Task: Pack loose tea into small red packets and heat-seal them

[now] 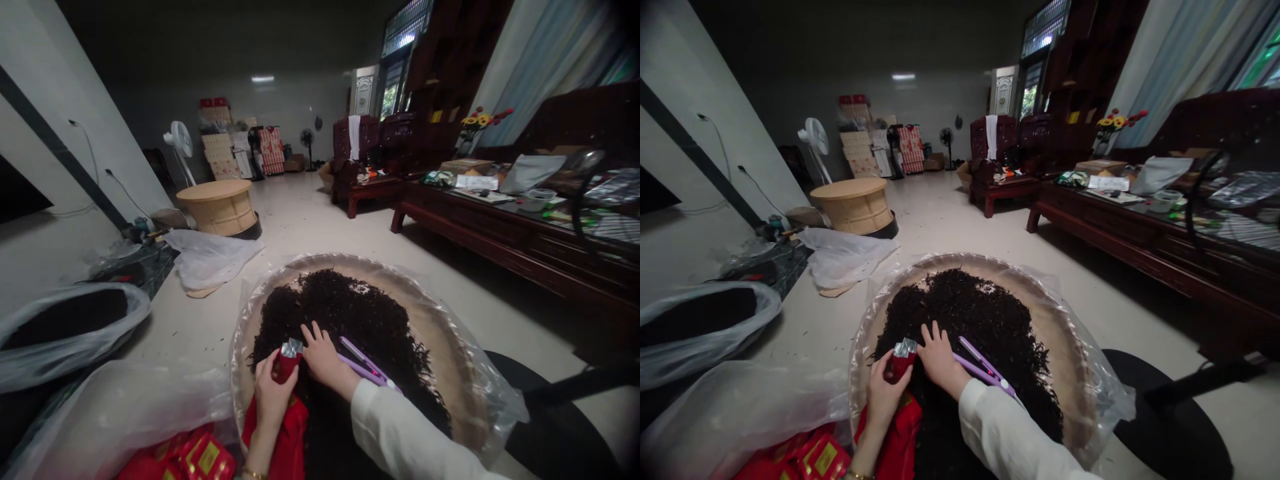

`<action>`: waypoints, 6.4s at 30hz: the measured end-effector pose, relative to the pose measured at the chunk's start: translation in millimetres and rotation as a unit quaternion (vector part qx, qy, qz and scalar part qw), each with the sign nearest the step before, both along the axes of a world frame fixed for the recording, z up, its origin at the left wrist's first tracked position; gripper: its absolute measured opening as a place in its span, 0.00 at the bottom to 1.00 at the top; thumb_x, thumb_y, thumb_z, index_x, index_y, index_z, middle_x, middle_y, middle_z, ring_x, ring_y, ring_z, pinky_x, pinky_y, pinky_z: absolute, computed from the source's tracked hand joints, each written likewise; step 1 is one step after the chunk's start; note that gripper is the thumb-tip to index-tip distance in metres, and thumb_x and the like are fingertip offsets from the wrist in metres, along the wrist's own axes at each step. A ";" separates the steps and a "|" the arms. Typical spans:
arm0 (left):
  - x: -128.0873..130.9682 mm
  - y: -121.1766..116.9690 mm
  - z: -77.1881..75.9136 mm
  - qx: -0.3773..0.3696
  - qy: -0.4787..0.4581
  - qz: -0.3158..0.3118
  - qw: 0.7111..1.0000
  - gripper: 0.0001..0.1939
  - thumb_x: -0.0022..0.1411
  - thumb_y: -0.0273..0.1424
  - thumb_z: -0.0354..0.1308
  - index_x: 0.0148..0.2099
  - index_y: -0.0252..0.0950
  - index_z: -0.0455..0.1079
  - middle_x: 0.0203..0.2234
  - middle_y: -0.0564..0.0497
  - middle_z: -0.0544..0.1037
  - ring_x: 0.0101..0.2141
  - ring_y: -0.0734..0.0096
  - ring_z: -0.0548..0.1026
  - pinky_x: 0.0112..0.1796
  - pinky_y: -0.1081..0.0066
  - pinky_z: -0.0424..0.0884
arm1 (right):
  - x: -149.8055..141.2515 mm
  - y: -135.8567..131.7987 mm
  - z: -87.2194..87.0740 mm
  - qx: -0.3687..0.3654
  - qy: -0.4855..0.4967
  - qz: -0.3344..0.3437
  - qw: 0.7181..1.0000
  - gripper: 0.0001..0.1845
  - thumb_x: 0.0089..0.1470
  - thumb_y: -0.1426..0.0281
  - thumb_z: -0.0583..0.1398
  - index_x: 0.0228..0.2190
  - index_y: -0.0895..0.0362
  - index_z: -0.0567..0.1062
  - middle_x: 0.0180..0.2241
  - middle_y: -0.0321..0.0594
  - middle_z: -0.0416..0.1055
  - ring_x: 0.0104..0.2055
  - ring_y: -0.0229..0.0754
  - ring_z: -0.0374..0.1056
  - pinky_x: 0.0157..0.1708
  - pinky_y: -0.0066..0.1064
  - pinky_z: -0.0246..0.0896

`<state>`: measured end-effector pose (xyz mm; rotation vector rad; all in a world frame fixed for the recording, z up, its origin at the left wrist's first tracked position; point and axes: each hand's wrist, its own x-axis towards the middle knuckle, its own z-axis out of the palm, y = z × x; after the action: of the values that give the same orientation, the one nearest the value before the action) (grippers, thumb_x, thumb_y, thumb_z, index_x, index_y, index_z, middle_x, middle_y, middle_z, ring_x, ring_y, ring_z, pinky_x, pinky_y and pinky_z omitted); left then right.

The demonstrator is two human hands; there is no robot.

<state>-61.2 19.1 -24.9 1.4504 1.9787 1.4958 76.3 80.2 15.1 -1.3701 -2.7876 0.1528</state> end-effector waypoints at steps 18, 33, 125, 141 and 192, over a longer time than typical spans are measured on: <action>7.9 -3.2 0.1 0.002 0.013 -0.035 0.999 0.23 0.47 0.38 0.62 0.47 0.36 0.73 0.36 0.46 0.73 0.33 0.61 0.74 0.36 0.59 0.75 | 47.3 -8.0 -1.7 -0.383 0.732 -0.208 0.524 0.15 0.44 0.69 0.66 0.38 0.54 0.77 0.33 0.36 0.78 0.35 0.43 0.73 0.39 0.34 0.66; 40.5 -1.6 4.1 -0.047 0.061 -0.093 0.993 0.27 0.43 0.24 0.62 0.49 0.38 0.72 0.38 0.48 0.72 0.40 0.60 0.73 0.43 0.59 0.74 | 64.0 -15.5 27.8 -0.425 0.848 -0.237 0.211 0.23 0.60 0.54 0.49 0.38 0.56 0.76 0.37 0.47 0.79 0.43 0.50 0.75 0.44 0.48 0.68; 57.5 -22.3 44.9 -0.249 -0.224 -0.385 0.860 0.12 0.39 0.22 0.65 0.31 0.31 0.75 0.27 0.53 0.79 0.31 0.67 0.73 0.33 0.73 0.67 | 74.0 -52.2 50.6 -0.115 0.263 -0.004 0.958 0.10 0.54 0.63 0.63 0.28 0.56 0.79 0.26 0.40 0.74 0.29 0.42 0.68 0.30 0.29 0.60; 71.4 -36.9 39.9 -0.341 -0.440 -0.376 0.741 0.26 0.35 0.39 0.74 0.34 0.28 0.72 0.28 0.43 0.80 0.26 0.60 0.80 0.29 0.68 0.73 | 86.3 -42.9 15.9 -0.148 0.325 -0.040 0.933 0.18 0.57 0.57 0.59 0.25 0.56 0.77 0.21 0.33 0.72 0.23 0.34 0.65 0.25 0.25 0.55; 71.4 -27.7 38.4 -0.222 -0.540 -0.296 0.756 0.29 0.51 0.51 0.64 0.46 0.32 0.74 0.36 0.44 0.81 0.34 0.63 0.77 0.39 0.67 0.68 | 112.3 -44.3 53.7 -0.271 0.266 -0.051 0.924 0.09 0.51 0.66 0.62 0.33 0.55 0.81 0.29 0.36 0.74 0.31 0.41 0.67 0.31 0.26 0.54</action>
<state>10.2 -8.6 13.6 0.5982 0.9010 1.0316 188.6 35.9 68.8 -1.2852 -2.2817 1.1705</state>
